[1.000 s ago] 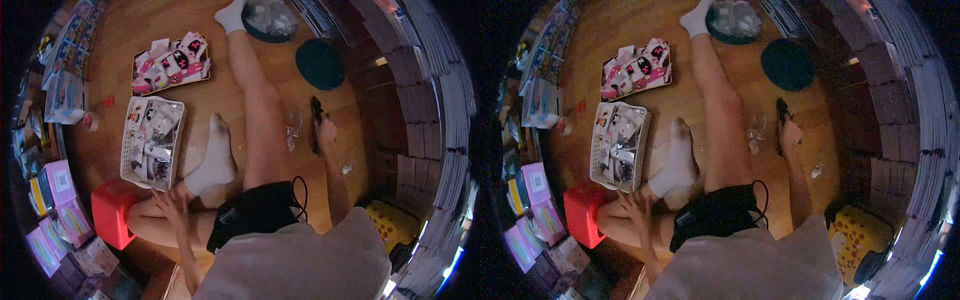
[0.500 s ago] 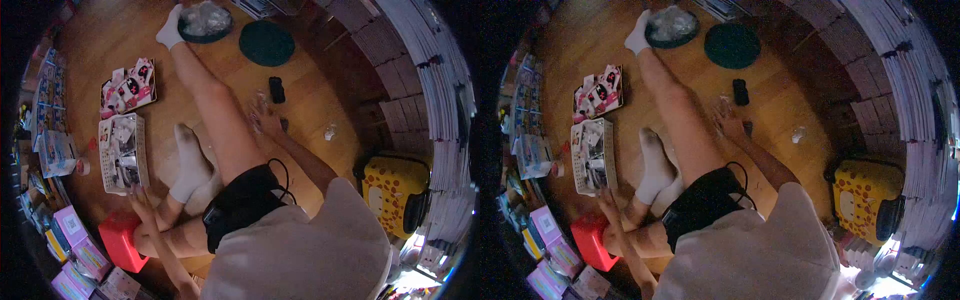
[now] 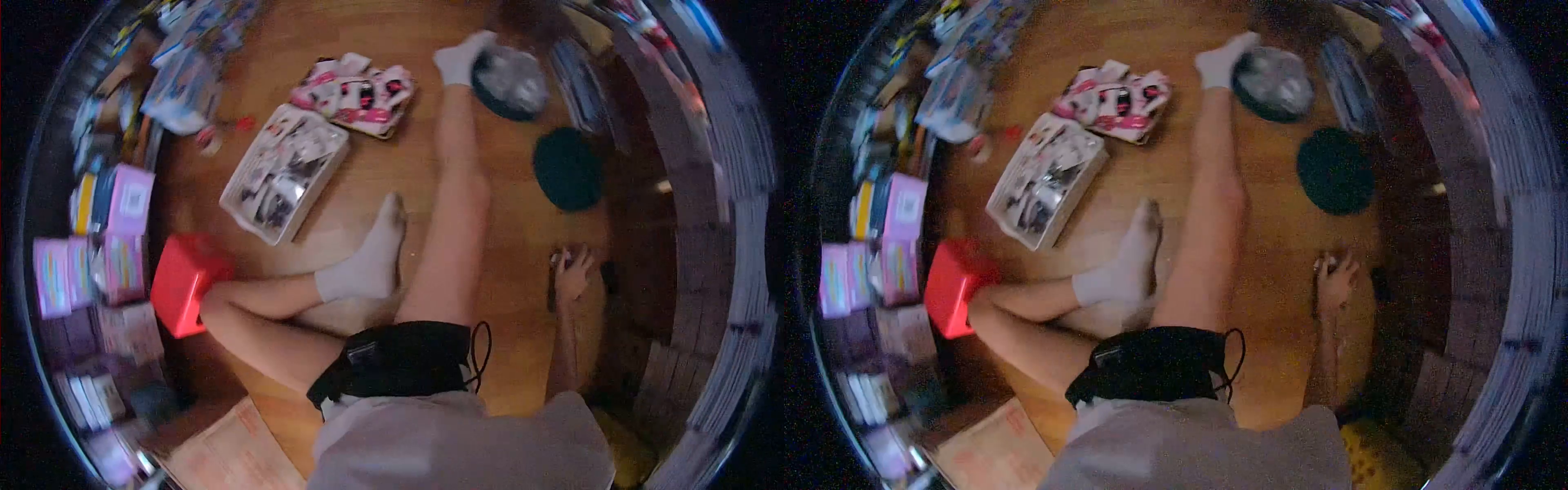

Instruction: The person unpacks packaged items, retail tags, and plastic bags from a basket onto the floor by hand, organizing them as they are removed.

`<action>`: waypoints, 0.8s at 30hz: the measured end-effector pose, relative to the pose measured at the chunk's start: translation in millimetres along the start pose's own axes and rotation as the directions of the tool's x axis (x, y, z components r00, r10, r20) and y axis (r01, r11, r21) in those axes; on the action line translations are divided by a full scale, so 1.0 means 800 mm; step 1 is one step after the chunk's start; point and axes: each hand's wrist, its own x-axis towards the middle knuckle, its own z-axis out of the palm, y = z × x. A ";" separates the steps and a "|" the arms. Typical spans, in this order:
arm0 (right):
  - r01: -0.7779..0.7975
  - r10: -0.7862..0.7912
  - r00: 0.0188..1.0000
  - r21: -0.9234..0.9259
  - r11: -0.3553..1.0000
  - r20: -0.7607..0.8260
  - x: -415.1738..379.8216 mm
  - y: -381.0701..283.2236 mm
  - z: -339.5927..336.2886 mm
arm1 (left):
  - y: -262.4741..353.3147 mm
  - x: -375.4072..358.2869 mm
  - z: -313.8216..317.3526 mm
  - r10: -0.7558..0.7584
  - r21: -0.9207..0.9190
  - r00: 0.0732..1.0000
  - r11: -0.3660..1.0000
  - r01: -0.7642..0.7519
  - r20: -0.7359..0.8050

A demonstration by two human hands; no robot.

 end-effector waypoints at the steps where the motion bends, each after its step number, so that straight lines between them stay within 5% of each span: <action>1: 0.035 -0.033 0.999 -0.044 0.998 0.043 0.007 -0.015 -0.003 | -0.009 -0.014 0.007 -0.038 -0.021 0.999 0.999 0.038 -0.007; 4: 0.382 -0.400 0.896 -0.121 0.916 -0.195 0.004 0.025 0.100 | -0.030 -0.049 0.023 -0.166 -0.107 0.986 0.981 0.163 -0.018; 6: 0.264 -0.267 0.964 -0.091 0.960 -0.020 -0.004 0.023 0.085 | -0.042 -0.074 0.038 -0.267 -0.186 0.964 0.948 0.260 -0.014; 8: 0.587 -0.628 0.768 -0.252 0.769 -0.129 0.006 0.085 0.160 | -0.053 -0.093 0.049 -0.354 -0.280 0.935 0.898 0.340 0.002; 10: 0.410 -0.408 0.911 -0.209 0.888 0.053 0.006 0.076 0.124 | -0.063 -0.113 0.060 -0.443 -0.404 0.895 0.812 0.422 0.045; 14: 0.200 -0.190 0.972 -0.065 0.978 0.137 0.005 0.036 0.085 | -0.086 -0.143 0.067 -0.575 -0.689 0.785 0.474 0.548 0.230; 18: 0.214 -0.206 0.958 -0.018 0.977 0.199 0.029 0.027 0.064 | -0.136 -0.152 0.060 -0.553 -0.830 0.724 0.099 0.548 0.412; 24: 0.364 -0.339 0.894 -0.031 0.931 0.294 0.091 0.051 0.059 | -0.228 -0.157 0.092 -0.533 -0.911 0.772 0.004 0.412 0.347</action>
